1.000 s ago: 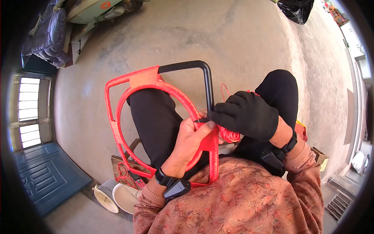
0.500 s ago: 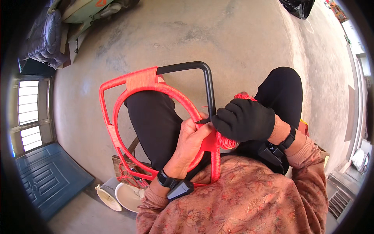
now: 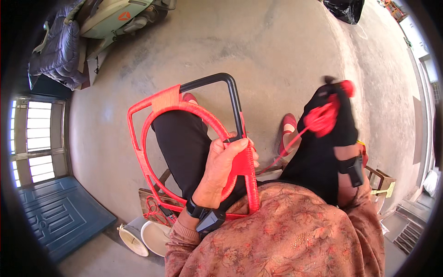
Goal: Wrapping a red plastic stool frame with red cord.
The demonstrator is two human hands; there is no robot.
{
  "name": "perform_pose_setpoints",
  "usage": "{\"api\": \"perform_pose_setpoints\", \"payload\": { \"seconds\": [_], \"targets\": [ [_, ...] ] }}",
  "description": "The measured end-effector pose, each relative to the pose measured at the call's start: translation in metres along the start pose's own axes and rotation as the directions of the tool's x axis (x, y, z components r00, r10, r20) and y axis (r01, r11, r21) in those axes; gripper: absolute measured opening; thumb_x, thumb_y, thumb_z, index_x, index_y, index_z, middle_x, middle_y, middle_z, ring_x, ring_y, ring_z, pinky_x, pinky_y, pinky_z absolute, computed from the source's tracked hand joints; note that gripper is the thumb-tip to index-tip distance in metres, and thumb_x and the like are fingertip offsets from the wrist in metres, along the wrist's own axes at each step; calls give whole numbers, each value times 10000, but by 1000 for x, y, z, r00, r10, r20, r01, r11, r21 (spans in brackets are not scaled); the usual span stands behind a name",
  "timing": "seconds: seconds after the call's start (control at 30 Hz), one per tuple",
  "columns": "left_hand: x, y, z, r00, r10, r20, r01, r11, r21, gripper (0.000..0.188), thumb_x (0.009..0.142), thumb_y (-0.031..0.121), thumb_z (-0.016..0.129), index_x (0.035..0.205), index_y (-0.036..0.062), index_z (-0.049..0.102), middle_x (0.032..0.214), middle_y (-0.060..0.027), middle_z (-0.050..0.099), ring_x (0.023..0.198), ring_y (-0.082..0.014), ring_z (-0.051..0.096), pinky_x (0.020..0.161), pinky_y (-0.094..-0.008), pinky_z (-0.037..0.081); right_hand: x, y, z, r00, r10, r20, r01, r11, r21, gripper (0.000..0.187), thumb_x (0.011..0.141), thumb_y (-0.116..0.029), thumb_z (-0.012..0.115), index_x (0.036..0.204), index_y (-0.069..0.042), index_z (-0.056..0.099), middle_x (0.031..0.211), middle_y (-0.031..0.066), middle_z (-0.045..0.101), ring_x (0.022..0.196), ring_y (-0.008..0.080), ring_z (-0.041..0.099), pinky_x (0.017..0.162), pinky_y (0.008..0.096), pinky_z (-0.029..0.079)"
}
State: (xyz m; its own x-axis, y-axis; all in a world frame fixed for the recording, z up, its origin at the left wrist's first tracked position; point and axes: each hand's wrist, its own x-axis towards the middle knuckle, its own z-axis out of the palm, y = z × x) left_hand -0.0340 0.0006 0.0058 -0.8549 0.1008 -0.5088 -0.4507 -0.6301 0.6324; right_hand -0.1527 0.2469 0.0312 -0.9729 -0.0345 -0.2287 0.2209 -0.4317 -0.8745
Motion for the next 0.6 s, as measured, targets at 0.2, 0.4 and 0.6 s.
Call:
{"api": "perform_pose_setpoints", "payload": {
  "seconds": [0.2, 0.4, 0.6],
  "targets": [
    [-1, 0, 6, 999, 43, -9, -43, 999, 9, 115, 903, 116, 598, 942, 9, 604, 749, -111, 648, 633, -196, 659, 584, -309, 559, 59, -68, -281, 934, -244, -260, 291, 943, 159, 261, 943, -332, 547, 937, -84, 627, 739, -3, 591, 641, 161, 529, 629, 308, 454],
    [-2, -3, 12, 999, 21, -33, -19, 998, 64, 158, 904, 148, 609, 934, -6, 621, 747, -124, 664, 623, -193, 663, 578, -294, 551, 43, -105, -355, 998, 35, -50, -22, 972, 234, 318, 919, -401, 560, 1004, -100, 619, 776, 13, 604, 765, 187, 557, 740, 358, 466],
    [-3, -10, 9, 981, 193, -20, -190, 934, -302, 341, 996, 276, 386, 1062, -16, 549, 974, -128, 650, 874, -205, 641, 787, -318, 508, -43, -13, -148, 958, -179, 223, 285, 652, -702, 455, 932, -309, 568, 1272, -12, 508, 1088, 100, 652, 996, 213, 624, 850, 351, 500]
  ]
}}
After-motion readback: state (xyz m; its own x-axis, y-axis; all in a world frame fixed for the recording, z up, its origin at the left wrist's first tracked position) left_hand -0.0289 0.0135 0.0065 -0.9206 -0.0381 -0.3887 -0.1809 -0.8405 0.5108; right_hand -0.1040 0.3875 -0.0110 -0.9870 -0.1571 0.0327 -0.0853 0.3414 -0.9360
